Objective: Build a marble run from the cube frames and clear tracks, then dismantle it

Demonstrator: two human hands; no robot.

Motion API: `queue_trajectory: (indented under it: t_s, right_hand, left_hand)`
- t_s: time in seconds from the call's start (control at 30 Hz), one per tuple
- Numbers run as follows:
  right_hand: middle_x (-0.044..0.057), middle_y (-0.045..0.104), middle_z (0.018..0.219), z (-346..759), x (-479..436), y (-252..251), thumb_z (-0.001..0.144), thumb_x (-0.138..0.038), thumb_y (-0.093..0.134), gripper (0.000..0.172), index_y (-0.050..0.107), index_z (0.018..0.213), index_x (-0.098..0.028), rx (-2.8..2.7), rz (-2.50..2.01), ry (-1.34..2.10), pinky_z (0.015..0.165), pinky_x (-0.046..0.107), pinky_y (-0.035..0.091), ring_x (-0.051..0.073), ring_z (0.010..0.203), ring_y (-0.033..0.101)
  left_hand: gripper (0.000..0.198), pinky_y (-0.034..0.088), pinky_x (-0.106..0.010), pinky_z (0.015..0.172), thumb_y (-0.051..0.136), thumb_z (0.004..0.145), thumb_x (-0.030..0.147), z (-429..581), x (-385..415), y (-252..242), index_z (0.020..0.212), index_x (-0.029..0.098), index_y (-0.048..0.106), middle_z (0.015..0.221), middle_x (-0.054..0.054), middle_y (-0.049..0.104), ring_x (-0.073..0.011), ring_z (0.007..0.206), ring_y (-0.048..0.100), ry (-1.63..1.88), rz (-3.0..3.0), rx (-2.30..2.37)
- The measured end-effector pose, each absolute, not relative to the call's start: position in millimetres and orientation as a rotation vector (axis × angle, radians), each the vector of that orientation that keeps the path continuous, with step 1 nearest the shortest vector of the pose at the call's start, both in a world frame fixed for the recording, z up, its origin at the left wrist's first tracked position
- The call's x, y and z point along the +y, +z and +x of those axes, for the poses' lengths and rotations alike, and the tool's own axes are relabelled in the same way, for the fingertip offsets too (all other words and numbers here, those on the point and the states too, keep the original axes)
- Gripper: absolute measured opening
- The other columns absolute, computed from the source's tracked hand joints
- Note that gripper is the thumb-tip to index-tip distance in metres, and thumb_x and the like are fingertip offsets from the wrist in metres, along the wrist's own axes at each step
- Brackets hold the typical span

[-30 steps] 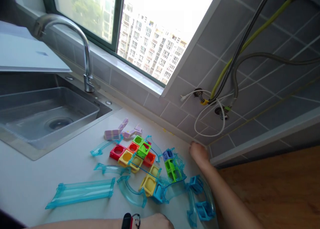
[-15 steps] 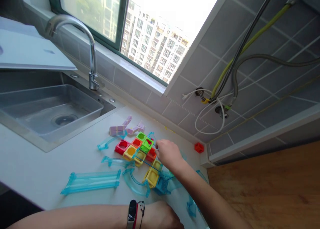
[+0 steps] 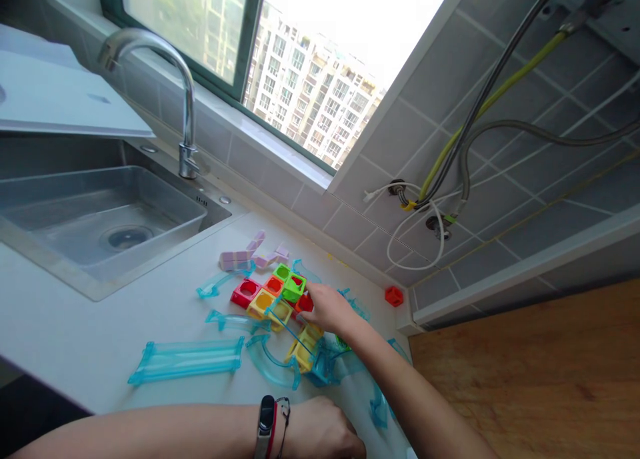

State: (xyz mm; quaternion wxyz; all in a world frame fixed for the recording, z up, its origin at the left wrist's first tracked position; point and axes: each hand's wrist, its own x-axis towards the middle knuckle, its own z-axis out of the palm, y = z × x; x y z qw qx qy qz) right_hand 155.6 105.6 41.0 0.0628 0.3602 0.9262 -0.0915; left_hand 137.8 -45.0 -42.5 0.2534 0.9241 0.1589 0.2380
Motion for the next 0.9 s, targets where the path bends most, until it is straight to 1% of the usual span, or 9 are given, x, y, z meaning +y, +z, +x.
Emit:
queue_trajectory:
  t_s: [0.1, 0.27, 0.43, 0.57, 0.6, 0.67, 0.73, 0.8, 0.9]
  right_hand:
    - [0.006, 0.066, 0.095, 155.4, 106.1, 39.1, 0.079, -0.03, 0.075, 0.029, 0.063, 0.103, -0.02, 2.828, 1.014, -0.278, 0.075, 0.027, 0.045, 0.02, 0.086, 0.062]
    - [0.006, 0.06, 0.096, 158.9, 110.2, 41.1, 0.081, -0.027, 0.07, 0.02, 0.069, 0.101, -0.021, 2.864, 1.0, -0.211, 0.078, 0.027, 0.044, 0.019, 0.085, 0.058]
    - [0.005, 0.058, 0.1, 170.9, 112.3, 36.1, 0.082, -0.028, 0.069, 0.04, 0.066, 0.121, -0.021, 2.915, 1.176, -0.302, 0.081, 0.028, 0.046, 0.018, 0.085, 0.059]
    - [0.006, 0.059, 0.102, 185.8, 106.5, 26.1, 0.082, -0.03, 0.07, 0.04, 0.066, 0.12, -0.019, 3.061, 1.48, -0.459, 0.087, 0.031, 0.049, 0.019, 0.088, 0.061]
    - [0.006, 0.06, 0.103, 189.1, 103.9, 24.1, 0.082, -0.03, 0.071, 0.039, 0.066, 0.119, -0.019, 3.113, 1.544, -0.525, 0.089, 0.032, 0.05, 0.02, 0.09, 0.062]
    - [0.007, 0.061, 0.105, 194.1, 97.9, 21.9, 0.083, -0.028, 0.069, 0.036, 0.066, 0.119, -0.019, 3.202, 1.672, -0.648, 0.092, 0.034, 0.051, 0.021, 0.095, 0.062]
    - [0.007, 0.061, 0.108, 196.0, 91.4, 22.6, 0.086, -0.028, 0.066, 0.035, 0.064, 0.12, -0.02, 3.27, 1.832, -0.776, 0.092, 0.034, 0.052, 0.022, 0.098, 0.062]
    - [0.008, 0.06, 0.114, 195.1, 84.8, 26.5, 0.087, -0.033, 0.067, 0.039, 0.061, 0.123, -0.021, 3.323, 1.977, -0.944, 0.087, 0.033, 0.056, 0.022, 0.101, 0.062]
    - [0.008, 0.056, 0.123, 191.9, 73.1, 38.3, 0.087, -0.034, 0.068, 0.047, 0.055, 0.132, -0.025, 3.459, 2.013, -1.143, 0.085, 0.031, 0.058, 0.022, 0.109, 0.061]
  left_hand:
    - [0.016, 0.034, -0.027, 0.043, 0.057, 0.093, 0.036, 135.8, -44.3, -39.5, 0.091, 0.024, 0.067, 0.08, 0.002, 0.076, -0.0166, 0.065, 0.069, 0.636, 2.511, 0.427]
    - [0.012, 0.038, -0.028, 0.047, 0.054, 0.095, 0.033, 132.9, -47.6, -38.2, 0.091, 0.025, 0.062, 0.084, 0.001, 0.075, -0.0166, 0.071, 0.069, 0.753, 2.537, 0.369]
    - [0.014, 0.044, -0.027, 0.059, 0.048, 0.099, 0.03, 125.1, -51.3, -19.6, 0.093, 0.024, 0.059, 0.085, 0.0, 0.072, -0.0149, 0.076, 0.064, 0.971, 2.664, 0.275]
    - [0.017, 0.047, -0.03, 0.067, 0.049, 0.095, 0.03, 101.3, -35.1, 18.0, 0.084, 0.022, 0.06, 0.077, -0.002, 0.067, -0.0178, 0.075, 0.062, 1.157, 2.644, 0.55]
    - [0.016, 0.049, -0.031, 0.074, 0.049, 0.095, 0.026, 91.7, -26.6, 27.8, 0.086, 0.021, 0.061, 0.082, -0.004, 0.068, -0.019, 0.081, 0.063, 1.221, 2.562, 0.734]
    - [0.016, 0.049, -0.036, 0.091, 0.05, 0.094, 0.021, 69.7, -4.6, 44.1, 0.104, 0.02, 0.062, 0.104, -0.009, 0.069, -0.0222, 0.1, 0.063, 1.332, 2.305, 1.126]
    - [0.031, 0.046, -0.04, 0.101, 0.055, 0.091, 0.021, 47.7, 20.7, 54.7, 0.122, 0.019, 0.058, 0.119, -0.012, 0.065, -0.0249, 0.113, 0.061, 1.365, 2.116, 1.353]
    - [0.039, 0.049, -0.04, 0.099, 0.06, 0.09, 0.027, 29.8, 43.2, 60.9, 0.127, 0.017, 0.057, 0.125, -0.014, 0.064, -0.0258, 0.114, 0.062, 1.286, 2.037, 1.422]
    - [0.049, 0.055, -0.036, 0.086, 0.065, 0.088, 0.041, 15.7, 62.5, 69.0, 0.13, 0.017, 0.058, 0.115, -0.012, 0.07, -0.024, 0.097, 0.069, 1.081, 2.013, 1.376]
